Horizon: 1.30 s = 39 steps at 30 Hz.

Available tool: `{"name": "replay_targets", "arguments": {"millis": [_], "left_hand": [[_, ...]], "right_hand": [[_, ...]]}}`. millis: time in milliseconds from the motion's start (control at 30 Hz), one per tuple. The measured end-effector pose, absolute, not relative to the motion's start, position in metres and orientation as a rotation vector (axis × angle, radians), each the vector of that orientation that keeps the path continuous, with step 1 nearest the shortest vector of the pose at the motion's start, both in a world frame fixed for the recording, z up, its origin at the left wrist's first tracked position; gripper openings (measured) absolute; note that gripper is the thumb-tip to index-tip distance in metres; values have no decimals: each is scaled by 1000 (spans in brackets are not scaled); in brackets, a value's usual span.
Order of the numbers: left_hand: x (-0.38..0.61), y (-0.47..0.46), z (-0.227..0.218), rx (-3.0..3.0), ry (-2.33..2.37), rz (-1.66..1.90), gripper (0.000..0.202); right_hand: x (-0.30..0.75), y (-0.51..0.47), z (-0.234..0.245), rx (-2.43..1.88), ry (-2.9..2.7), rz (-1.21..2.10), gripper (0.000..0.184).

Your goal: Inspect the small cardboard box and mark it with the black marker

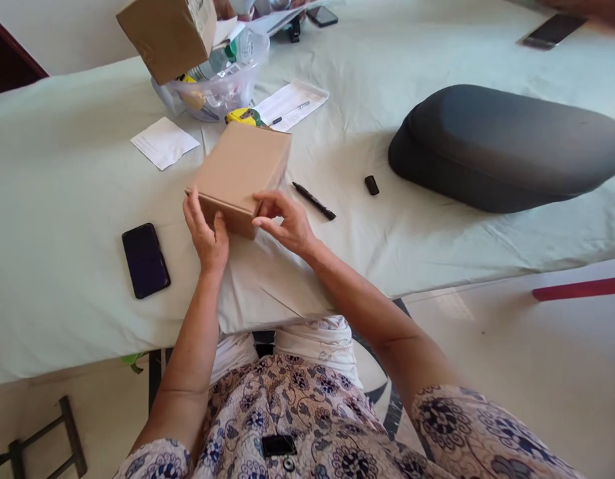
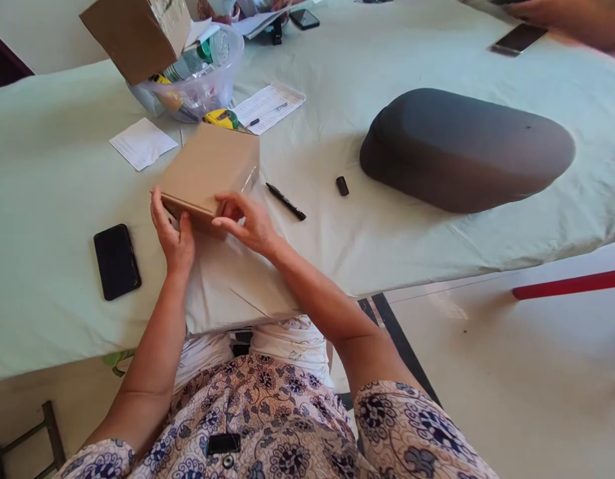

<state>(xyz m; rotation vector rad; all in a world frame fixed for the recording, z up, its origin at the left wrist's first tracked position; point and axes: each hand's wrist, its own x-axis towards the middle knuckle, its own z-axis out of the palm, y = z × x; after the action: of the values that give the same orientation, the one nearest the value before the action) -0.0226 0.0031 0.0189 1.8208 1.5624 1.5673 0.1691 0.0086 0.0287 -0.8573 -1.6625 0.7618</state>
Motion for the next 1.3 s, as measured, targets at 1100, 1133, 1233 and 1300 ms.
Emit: {"name": "replay_targets", "arguments": {"millis": [1100, 1133, 1233, 1300], "left_hand": [[-28, 0, 23, 1836, 1575, 1644, 51], [-28, 0, 22, 1830, 1565, 1654, 51], [-28, 0, 21, 1809, 1498, 1687, 51], [-28, 1, 21, 1790, 1458, 1717, 50]], "right_hand": [[282, 44, -4, -1892, -1564, 288, 22], [283, 47, -3, -1923, -1535, 255, 23], [288, 54, 3, -2038, -1457, 229, 25], [286, 55, 7, -2025, -1427, 226, 27]]}}
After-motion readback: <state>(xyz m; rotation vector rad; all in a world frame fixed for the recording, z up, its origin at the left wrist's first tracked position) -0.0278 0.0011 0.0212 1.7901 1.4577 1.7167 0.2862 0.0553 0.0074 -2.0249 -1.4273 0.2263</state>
